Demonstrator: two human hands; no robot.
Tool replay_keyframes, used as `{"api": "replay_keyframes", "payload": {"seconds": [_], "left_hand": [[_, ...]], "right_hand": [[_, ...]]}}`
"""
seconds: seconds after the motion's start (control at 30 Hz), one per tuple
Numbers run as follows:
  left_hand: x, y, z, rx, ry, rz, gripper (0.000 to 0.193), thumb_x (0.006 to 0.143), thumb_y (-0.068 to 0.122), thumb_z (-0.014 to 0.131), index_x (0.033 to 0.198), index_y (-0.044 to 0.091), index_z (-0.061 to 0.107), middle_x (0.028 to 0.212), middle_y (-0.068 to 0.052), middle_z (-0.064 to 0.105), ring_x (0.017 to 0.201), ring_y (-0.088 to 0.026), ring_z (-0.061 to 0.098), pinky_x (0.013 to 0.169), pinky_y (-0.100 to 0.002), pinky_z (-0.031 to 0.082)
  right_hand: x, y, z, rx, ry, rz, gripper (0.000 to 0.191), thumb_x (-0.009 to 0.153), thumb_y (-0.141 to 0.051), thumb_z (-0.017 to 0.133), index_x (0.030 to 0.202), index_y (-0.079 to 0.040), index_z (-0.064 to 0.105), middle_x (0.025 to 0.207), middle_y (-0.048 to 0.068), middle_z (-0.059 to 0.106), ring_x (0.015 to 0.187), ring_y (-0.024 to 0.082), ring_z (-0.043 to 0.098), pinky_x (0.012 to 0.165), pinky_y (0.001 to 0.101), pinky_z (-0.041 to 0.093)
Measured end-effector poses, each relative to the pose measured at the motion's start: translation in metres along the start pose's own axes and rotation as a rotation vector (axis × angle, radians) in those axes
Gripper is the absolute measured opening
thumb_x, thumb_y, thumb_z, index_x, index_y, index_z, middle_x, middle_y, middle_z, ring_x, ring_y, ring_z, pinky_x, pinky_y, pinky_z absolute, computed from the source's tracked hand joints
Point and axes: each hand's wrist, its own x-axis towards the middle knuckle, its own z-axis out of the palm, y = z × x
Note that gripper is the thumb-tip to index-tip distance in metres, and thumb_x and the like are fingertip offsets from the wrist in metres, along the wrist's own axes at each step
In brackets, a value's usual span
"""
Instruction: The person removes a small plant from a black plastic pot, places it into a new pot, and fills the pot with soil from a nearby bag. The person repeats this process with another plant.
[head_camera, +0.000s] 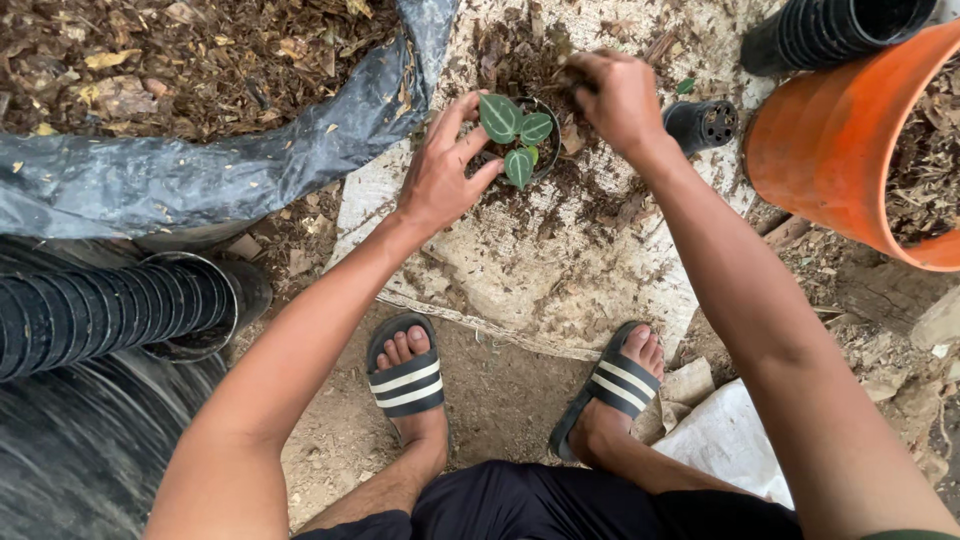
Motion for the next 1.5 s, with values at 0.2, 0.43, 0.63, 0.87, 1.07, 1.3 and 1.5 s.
{"api": "replay_keyframes", "payload": {"seconds": [0.2, 0.43, 0.63, 0.87, 1.07, 1.3, 1.5], "left_hand": [[-0.006, -0.006, 0.002, 0.066, -0.041, 0.081, 0.037, 0.086, 0.025, 0.082, 0.119, 0.01, 0.073, 0.158, -0.016, 0.037, 0.143, -0.033, 0.038, 0.121, -0.051, 0.03], [-0.003, -0.001, 0.0, 0.171, -0.045, 0.226, 0.039, 0.089, 0.026, 0.08, 0.124, 0.011, 0.072, 0.165, -0.01, 0.024, 0.145, -0.03, 0.036, 0.121, -0.05, 0.033], [0.0, -0.005, 0.0, 0.171, -0.044, 0.301, 0.036, 0.094, 0.023, 0.078, 0.126, 0.009, 0.069, 0.168, -0.006, 0.016, 0.148, -0.03, 0.036, 0.123, -0.049, 0.033], [0.003, -0.006, 0.0, 0.131, -0.101, 0.326, 0.059, 0.094, 0.024, 0.075, 0.147, 0.007, 0.055, 0.167, -0.006, 0.022, 0.147, -0.03, 0.038, 0.124, -0.047, 0.033], [0.01, 0.0, -0.01, 0.168, -0.219, 0.228, 0.071, 0.092, 0.03, 0.074, 0.152, 0.003, 0.047, 0.155, -0.006, 0.041, 0.142, -0.03, 0.039, 0.121, -0.048, 0.029], [0.022, 0.007, -0.017, 0.273, -0.272, 0.273, 0.053, 0.1, 0.037, 0.062, 0.146, 0.01, 0.052, 0.152, -0.006, 0.052, 0.144, -0.029, 0.035, 0.119, -0.05, 0.021], [0.026, 0.016, -0.024, 0.262, -0.336, 0.209, 0.049, 0.096, 0.03, 0.061, 0.141, 0.01, 0.055, 0.149, -0.005, 0.05, 0.142, -0.028, 0.034, 0.117, -0.055, 0.018]], "right_hand": [[-0.013, -0.015, -0.042, 0.284, 0.065, 0.171, 0.038, 0.089, 0.003, 0.071, 0.125, -0.005, 0.066, 0.116, 0.017, 0.072, 0.101, 0.022, 0.073, 0.091, 0.0328, 0.057], [-0.022, -0.063, -0.051, 0.42, 0.062, 0.072, 0.025, 0.09, 0.002, 0.072, 0.114, -0.007, 0.072, 0.119, 0.013, 0.072, 0.107, 0.02, 0.071, 0.095, 0.0306, 0.057], [-0.04, -0.078, -0.033, 0.128, 0.091, -0.291, 0.035, 0.096, 0.003, 0.07, 0.13, -0.007, 0.071, 0.126, 0.016, 0.07, 0.11, 0.027, 0.065, 0.09, 0.032, 0.062], [-0.061, -0.076, -0.03, 0.082, 0.159, -0.343, 0.047, 0.088, -0.002, 0.075, 0.135, -0.003, 0.068, 0.139, 0.016, 0.061, 0.124, 0.034, 0.062, 0.106, 0.0466, 0.054], [-0.065, -0.075, -0.011, 0.001, 0.101, -0.249, 0.038, 0.095, -0.009, 0.074, 0.133, -0.007, 0.071, 0.147, 0.017, 0.055, 0.132, 0.034, 0.05, 0.113, 0.0468, 0.05], [-0.073, -0.065, -0.002, -0.17, 0.035, -0.151, 0.027, 0.098, -0.023, 0.068, 0.122, -0.013, 0.075, 0.159, 0.02, 0.039, 0.149, 0.044, 0.026, 0.114, 0.0608, 0.037], [-0.067, -0.078, -0.022, -0.114, -0.046, -0.191, 0.03, 0.1, -0.023, 0.064, 0.126, -0.01, 0.074, 0.158, 0.022, 0.039, 0.149, 0.04, 0.026, 0.113, 0.0612, 0.035]]}}
